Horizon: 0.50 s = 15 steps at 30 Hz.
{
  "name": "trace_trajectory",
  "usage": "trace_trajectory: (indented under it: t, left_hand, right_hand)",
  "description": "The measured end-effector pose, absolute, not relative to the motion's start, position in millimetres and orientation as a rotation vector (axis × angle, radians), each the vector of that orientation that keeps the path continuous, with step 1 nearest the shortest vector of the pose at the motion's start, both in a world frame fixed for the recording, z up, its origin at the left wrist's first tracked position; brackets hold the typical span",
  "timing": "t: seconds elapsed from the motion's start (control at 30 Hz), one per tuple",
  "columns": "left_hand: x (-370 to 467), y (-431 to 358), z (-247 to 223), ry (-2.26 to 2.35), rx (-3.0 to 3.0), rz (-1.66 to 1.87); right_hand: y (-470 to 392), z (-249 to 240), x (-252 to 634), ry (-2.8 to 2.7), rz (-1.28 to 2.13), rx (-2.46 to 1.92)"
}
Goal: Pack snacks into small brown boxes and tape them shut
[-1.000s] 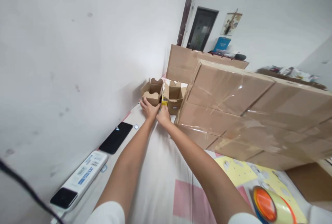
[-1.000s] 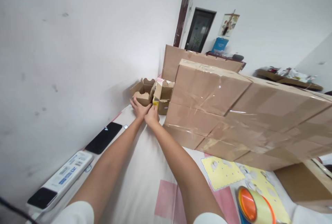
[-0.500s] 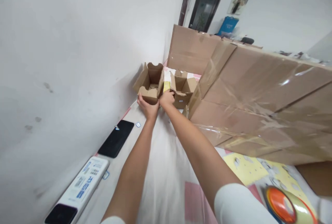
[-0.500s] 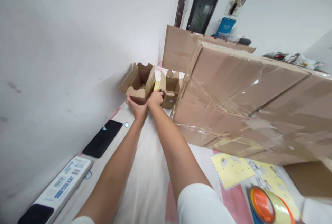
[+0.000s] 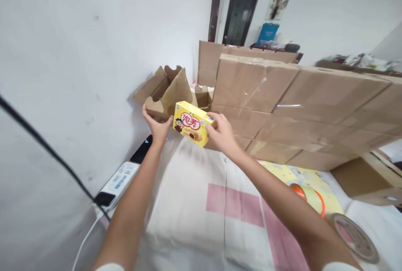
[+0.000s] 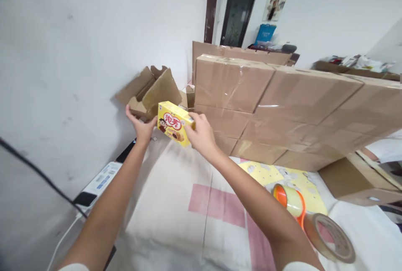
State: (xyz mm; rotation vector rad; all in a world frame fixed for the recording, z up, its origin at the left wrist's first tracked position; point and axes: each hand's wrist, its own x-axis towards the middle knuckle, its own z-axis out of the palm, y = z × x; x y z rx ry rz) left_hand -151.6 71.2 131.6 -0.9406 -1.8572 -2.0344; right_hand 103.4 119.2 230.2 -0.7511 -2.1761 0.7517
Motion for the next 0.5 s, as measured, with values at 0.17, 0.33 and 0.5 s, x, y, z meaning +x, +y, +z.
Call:
trace_trajectory:
  t: [0.17,0.33,0.5]
  left_hand:
    - [-112.7,-16.3,107.9,-1.895,-1.183,-2.201]
    - [-62.3,-77.2,82.4,-1.821,-1.252,-2.284]
    - [-3.1,-106.1,88.6,-1.82,-1.724,-2.342]
  right_hand:
    - [97.0,249.5,208.5,-1.837,1.24,-0.486]
    - [68.4,280.8,297.5,-1.707,1.245,-0.239]
    - [41.2,310.9,350.1,-1.786,1.039,-0.145]
